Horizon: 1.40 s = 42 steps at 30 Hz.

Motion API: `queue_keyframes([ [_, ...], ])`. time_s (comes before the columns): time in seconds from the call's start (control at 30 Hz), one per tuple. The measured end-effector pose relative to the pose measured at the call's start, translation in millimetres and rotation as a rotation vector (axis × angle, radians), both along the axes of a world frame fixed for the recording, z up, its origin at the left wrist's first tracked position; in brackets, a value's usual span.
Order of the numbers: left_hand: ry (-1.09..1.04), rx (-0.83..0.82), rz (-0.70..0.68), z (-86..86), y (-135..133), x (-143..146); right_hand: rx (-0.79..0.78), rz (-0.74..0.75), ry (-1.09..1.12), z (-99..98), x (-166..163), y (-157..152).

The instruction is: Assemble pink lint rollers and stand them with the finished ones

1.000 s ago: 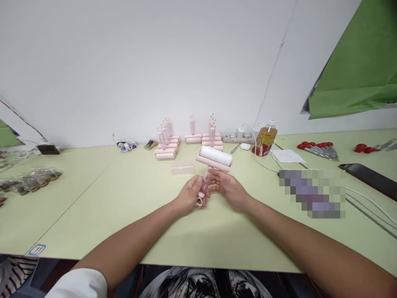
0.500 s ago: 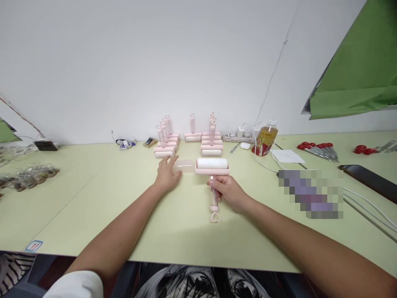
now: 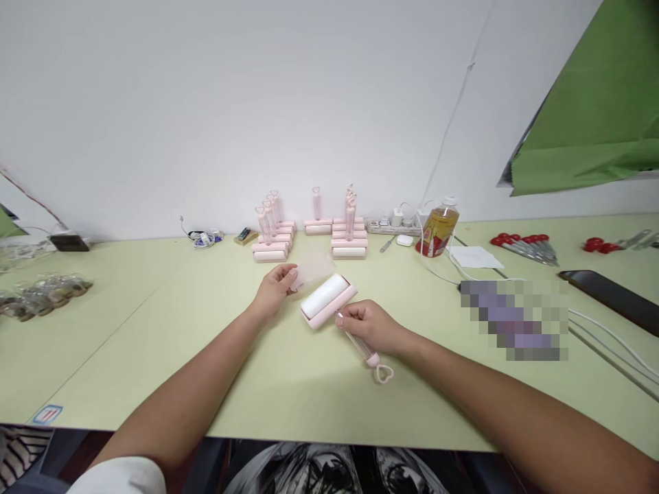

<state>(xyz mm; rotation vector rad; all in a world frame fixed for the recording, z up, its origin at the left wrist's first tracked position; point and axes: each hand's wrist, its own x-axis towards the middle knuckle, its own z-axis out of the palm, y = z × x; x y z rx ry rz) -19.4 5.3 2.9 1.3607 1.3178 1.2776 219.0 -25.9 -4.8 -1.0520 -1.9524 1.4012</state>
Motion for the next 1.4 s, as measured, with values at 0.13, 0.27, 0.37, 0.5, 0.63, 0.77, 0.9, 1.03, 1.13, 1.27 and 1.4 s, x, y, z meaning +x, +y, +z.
queue_keyframes([
  [0.13, -0.229, -0.059, -0.059, 3.1, -10, 11, 0.021, -0.047, -0.021, -0.5, 1, 1],
  [0.27, -0.214, -0.035, -0.058, 2.2, -13, 16, 0.034, -0.058, -0.035, 1.6, 1, 1],
  [0.37, -0.195, -0.024, -0.051, 1.0, -14, 17, 0.031, -0.084, -0.047, 2.9, 0, -1],
  [0.5, -0.151, -0.015, -0.051, 0.5, -15, 18, 0.036, -0.109, -0.071, 3.1, -1, -2],
  [0.63, -0.152, -0.013, -0.092, 0.3, -16, 18, 0.037, -0.120, -0.071, 3.4, 0, -2],
  [0.77, -0.149, -0.016, -0.194, -0.6, -17, 17, 0.032, -0.116, -0.070, 3.0, 0, -1],
  [0.9, -0.141, -0.015, -0.225, -0.5, -17, 16, 0.034, -0.114, -0.071, 1.9, 0, -1],
  [1.03, -0.141, -0.030, -0.263, 0.8, -19, 16, 0.019, -0.116, -0.048, 1.3, 1, -2],
  [1.13, -0.095, -0.076, -0.363, 2.4, -20, 13, 0.004, -0.116, -0.021, 0.8, 1, -3],
  [1.27, 0.122, 0.019, -0.393, 5.4, -20, 8, -0.055, -0.132, 0.048, 0.4, -1, -2],
  [1.4, 0.526, 0.480, -0.153, 11.7, -29, 13, -0.203, -0.227, 0.141, 1.4, -1, 2],
])
